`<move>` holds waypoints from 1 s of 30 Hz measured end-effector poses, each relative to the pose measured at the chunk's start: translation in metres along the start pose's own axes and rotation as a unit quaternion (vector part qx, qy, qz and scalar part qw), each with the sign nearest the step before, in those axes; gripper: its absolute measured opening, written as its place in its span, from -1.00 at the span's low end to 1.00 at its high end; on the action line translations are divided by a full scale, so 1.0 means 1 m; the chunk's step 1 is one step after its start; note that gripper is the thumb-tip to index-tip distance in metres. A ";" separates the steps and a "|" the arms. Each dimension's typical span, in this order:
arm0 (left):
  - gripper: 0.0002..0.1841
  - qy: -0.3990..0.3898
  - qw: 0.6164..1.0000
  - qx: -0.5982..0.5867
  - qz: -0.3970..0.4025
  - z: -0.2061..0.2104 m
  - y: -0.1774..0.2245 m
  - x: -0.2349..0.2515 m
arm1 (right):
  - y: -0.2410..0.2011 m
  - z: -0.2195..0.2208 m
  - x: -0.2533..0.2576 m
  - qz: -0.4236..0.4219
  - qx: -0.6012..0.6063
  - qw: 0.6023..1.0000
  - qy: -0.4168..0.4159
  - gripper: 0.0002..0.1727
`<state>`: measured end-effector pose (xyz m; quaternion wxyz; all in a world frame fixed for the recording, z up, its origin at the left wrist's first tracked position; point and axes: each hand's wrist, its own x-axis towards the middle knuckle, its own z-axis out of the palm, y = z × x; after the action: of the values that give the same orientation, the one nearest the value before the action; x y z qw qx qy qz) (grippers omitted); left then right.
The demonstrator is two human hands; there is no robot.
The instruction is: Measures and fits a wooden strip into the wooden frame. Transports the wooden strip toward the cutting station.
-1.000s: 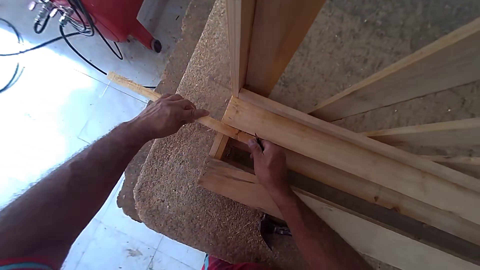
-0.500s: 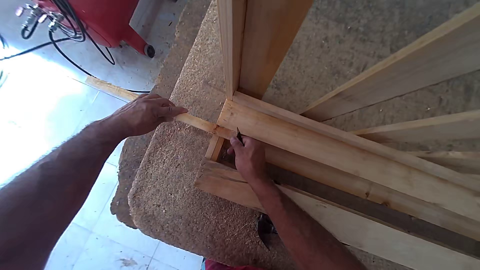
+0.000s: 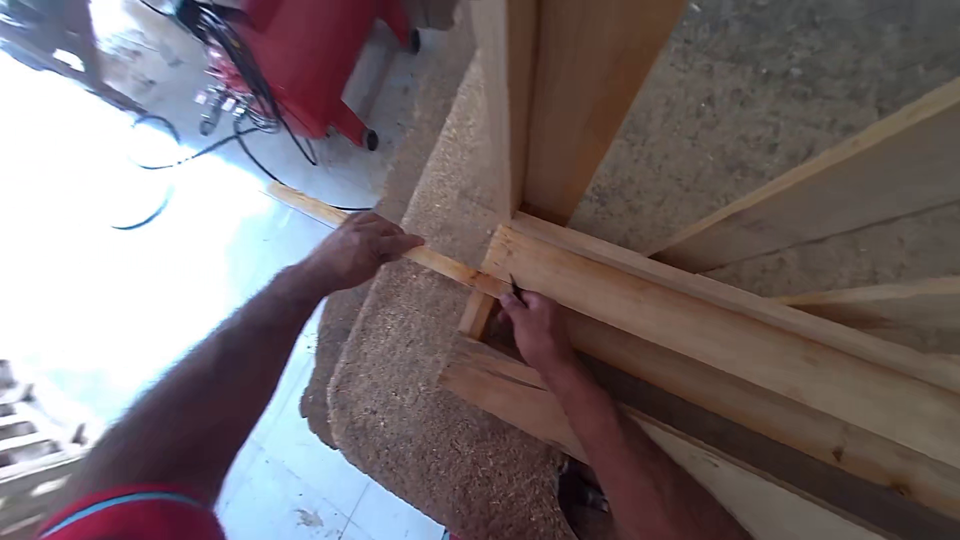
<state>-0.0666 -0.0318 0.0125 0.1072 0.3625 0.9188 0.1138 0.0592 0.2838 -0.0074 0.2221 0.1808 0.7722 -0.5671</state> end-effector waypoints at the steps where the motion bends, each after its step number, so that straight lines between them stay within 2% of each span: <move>1: -0.58 0.007 1.000 0.008 -0.005 -0.004 0.006 -0.004 | -0.001 -0.001 -0.001 -0.003 0.008 1.000 -0.001 -0.52; 7: -0.63 0.048 0.999 0.018 -0.003 -0.013 0.049 -0.031 | 0.004 -0.038 -0.035 -0.039 0.035 0.998 0.035 -0.55; 10: -0.49 0.067 0.998 0.015 -0.002 -0.015 0.060 -0.035 | 0.011 -0.060 -0.051 -0.049 0.066 0.996 0.042 -0.59; 14: -0.59 0.044 0.998 0.017 -0.037 -0.021 0.064 -0.045 | 0.024 -0.091 -0.072 -0.050 0.108 0.990 0.071 -0.60; 19: -0.63 0.065 0.996 0.040 -0.053 -0.028 0.050 -0.063 | 0.049 -0.127 -0.094 -0.030 0.156 0.978 0.131 -0.64; 21: -0.63 0.063 0.995 0.017 -0.072 -0.029 0.047 -0.065 | 0.066 -0.139 -0.099 -0.024 0.100 0.982 0.160 -0.60; 23: -0.65 0.055 0.993 -0.022 -0.102 -0.024 0.044 -0.061 | 0.080 -0.151 -0.103 -0.009 -0.015 0.985 0.173 -0.55; 26: -0.69 0.047 0.989 -0.063 -0.128 -0.002 0.041 -0.043 | 0.091 -0.160 -0.105 0.032 -0.185 0.971 0.150 -0.44; 30: -0.66 0.060 0.985 -0.052 -0.151 0.022 0.046 -0.010 | 0.099 -0.159 -0.100 0.071 -0.252 0.953 0.151 -0.41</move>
<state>-0.0241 -0.0033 0.0062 0.0866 0.2061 0.9605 0.1656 0.1735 0.4617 0.0095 0.1806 0.2567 0.8998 -0.3031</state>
